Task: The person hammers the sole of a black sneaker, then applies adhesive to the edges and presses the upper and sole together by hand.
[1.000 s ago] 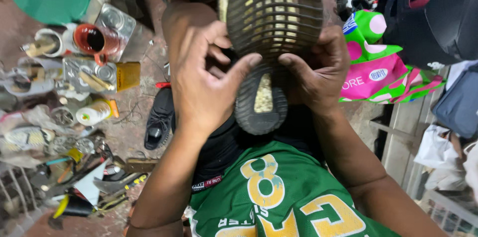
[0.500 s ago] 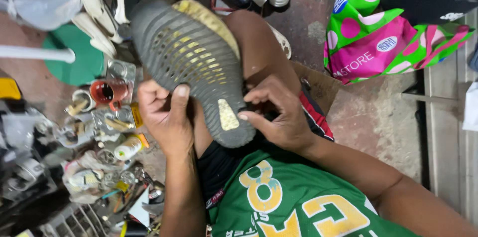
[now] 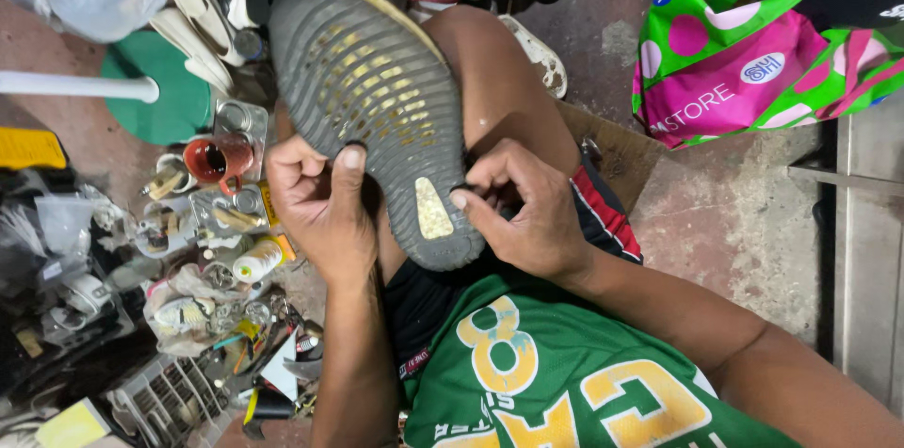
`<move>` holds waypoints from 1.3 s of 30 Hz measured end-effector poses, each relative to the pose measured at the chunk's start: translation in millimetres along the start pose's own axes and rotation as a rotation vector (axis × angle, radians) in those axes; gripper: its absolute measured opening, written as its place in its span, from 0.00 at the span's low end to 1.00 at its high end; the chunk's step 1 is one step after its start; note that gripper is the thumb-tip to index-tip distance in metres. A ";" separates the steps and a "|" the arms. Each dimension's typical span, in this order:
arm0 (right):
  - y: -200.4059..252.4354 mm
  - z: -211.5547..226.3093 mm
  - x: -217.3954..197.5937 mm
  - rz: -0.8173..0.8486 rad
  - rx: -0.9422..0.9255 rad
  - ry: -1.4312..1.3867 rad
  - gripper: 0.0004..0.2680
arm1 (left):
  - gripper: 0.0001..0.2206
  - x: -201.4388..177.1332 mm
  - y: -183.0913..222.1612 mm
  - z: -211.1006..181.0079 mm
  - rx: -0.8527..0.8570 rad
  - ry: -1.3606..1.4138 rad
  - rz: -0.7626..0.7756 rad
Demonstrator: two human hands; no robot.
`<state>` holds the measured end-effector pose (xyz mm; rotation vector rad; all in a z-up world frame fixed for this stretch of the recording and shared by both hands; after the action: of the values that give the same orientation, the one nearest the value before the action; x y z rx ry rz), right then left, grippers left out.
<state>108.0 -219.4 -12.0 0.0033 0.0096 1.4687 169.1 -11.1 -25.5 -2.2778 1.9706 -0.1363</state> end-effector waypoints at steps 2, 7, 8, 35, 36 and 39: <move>-1.8 -3.0 -0.1 -0.034 0.087 0.010 0.13 | 0.11 0.7 -1.0 3.1 -0.041 -0.063 0.009; -33.0 30.7 -3.3 0.013 0.061 -0.157 0.20 | 0.10 2.3 -4.5 4.9 -0.038 -0.061 0.043; -42.3 37.9 -7.5 -0.008 0.034 -0.208 0.21 | 0.11 2.3 -3.3 7.1 -0.045 -0.016 0.056; -85.2 28.4 0.9 0.175 -0.096 -0.364 0.06 | 0.14 -7.4 -14.1 -26.1 -0.066 -0.065 0.141; -84.2 28.5 0.8 0.163 -0.103 -0.344 0.06 | 0.14 -7.1 -12.4 -23.5 -0.068 -0.057 0.132; -82.2 26.7 2.6 0.142 -0.118 -0.345 0.07 | 0.10 -6.0 -5.9 -11.9 -0.133 0.051 0.093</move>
<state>190.2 -225.1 14.0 0.1642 -0.3644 1.5919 172.2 -4.8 -12.7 -2.2768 2.1689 -0.0562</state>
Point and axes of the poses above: each hand's wrist, its own y-axis away from the middle knuckle, its own x-axis out of the palm, z = x × y, the point moved 8 cm from there along -y, towards the middle knuckle, and after that the axes turned 15 degrees about -y, right-handed, at the moved point
